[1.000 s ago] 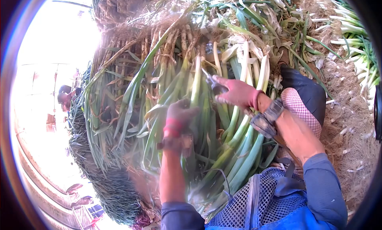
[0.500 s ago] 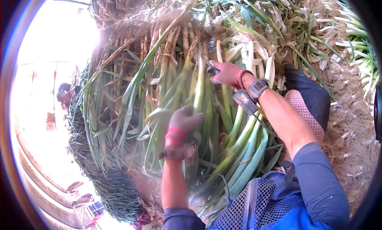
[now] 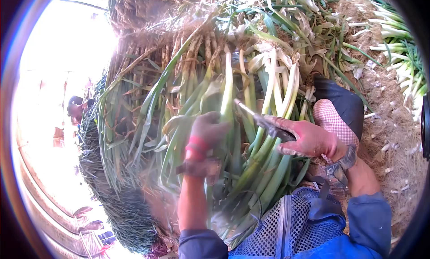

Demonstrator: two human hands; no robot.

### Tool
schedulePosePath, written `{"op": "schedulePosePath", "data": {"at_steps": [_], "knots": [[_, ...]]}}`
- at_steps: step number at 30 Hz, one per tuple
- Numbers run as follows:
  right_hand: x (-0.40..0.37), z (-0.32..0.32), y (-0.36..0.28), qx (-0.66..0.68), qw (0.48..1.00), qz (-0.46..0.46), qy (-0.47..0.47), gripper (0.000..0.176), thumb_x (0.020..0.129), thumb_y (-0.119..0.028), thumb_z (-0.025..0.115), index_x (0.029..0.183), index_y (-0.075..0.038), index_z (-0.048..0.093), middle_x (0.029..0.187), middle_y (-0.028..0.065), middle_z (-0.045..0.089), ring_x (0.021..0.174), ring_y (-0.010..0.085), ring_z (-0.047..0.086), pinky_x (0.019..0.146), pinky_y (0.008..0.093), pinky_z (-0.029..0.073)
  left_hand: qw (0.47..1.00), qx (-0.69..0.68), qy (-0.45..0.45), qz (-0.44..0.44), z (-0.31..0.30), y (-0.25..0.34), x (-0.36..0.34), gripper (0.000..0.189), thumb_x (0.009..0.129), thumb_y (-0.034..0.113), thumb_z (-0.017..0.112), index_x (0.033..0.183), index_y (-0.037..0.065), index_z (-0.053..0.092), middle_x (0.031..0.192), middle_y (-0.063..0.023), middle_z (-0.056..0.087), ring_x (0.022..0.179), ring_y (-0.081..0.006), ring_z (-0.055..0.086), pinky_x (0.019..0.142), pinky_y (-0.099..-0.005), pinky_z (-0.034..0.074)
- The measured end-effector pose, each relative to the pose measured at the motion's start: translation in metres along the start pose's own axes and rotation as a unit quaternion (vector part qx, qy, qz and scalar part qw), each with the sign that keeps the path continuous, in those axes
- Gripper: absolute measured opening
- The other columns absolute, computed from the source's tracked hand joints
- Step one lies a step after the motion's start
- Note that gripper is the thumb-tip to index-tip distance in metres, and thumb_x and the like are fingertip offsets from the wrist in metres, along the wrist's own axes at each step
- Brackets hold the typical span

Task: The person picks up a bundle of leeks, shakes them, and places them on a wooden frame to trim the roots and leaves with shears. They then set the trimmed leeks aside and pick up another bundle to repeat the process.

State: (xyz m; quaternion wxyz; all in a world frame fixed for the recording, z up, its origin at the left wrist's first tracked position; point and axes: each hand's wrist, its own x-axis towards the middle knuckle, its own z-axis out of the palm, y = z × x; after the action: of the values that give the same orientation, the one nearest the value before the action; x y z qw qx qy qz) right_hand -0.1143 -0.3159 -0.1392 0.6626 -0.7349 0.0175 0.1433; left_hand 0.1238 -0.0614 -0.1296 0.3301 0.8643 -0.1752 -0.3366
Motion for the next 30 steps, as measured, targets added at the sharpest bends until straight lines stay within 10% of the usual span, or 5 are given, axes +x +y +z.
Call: {"op": "schedulePosePath", "data": {"at_steps": [3,5,8,11,30], "knots": [[-0.022,-0.005,-0.021,-0.041,0.995,0.087,0.01,0.09,0.092,-0.035,0.075,0.168,-0.01,0.033,0.134,0.0207,0.07,0.112,0.025,0.072,0.103,0.037,0.052,1.0,0.012,0.0,0.018,0.028,0.006,-0.001,0.034,0.087,0.008,0.082,0.115,-0.009,0.074,0.093,-0.0051,0.077,0.075,-0.0098,0.069,0.065,-0.0263,0.056],[-0.02,0.001,0.001,-0.111,0.988,-0.092,0.06,0.089,0.093,-0.033,0.074,0.168,-0.01,0.033,0.126,0.0228,0.073,0.105,0.0289,0.074,0.1,0.0379,0.055,0.993,0.106,0.011,0.047,0.046,0.008,-0.001,0.038,0.085,0.012,0.083,0.116,-0.008,0.074,0.093,-0.0097,0.079,0.076,-0.0122,0.071,0.065,-0.0289,0.057],[-0.014,-0.015,-0.026,-0.085,0.982,0.158,0.051,0.089,0.092,-0.037,0.072,0.168,-0.01,0.033,0.107,0.0219,0.078,0.085,0.0337,0.075,0.087,0.0397,0.058,0.973,0.22,-0.003,0.076,0.088,0.036,-0.024,0.041,0.082,0.029,0.082,0.115,0.006,0.076,0.091,-0.0128,0.078,0.079,-0.0239,0.076,0.074,-0.0386,0.06],[0.007,-0.019,0.01,-0.144,0.986,0.012,0.085,0.088,0.091,-0.036,0.072,0.167,-0.011,0.035,0.101,0.0222,0.076,0.084,0.0334,0.075,0.083,0.04,0.058,0.949,0.307,0.001,0.075,0.126,0.056,-0.046,0.041,0.085,0.037,0.079,0.115,0.009,0.076,0.092,-0.0136,0.078,0.087,-0.0301,0.076,0.083,-0.0418,0.06],[0.127,-0.024,-0.018,-0.194,0.973,0.128,-0.002,0.086,0.087,-0.033,0.073,0.165,-0.017,0.041,0.108,0.0216,0.077,0.093,0.0345,0.075,0.088,0.0426,0.058,0.898,0.425,0.116,0.003,0.042,0.004,0.083,0.035,0.088,0.042,0.069,0.107,0.014,0.078,0.11,-0.0167,0.076,0.106,-0.0394,0.072,0.091,-0.051,0.056]]}}
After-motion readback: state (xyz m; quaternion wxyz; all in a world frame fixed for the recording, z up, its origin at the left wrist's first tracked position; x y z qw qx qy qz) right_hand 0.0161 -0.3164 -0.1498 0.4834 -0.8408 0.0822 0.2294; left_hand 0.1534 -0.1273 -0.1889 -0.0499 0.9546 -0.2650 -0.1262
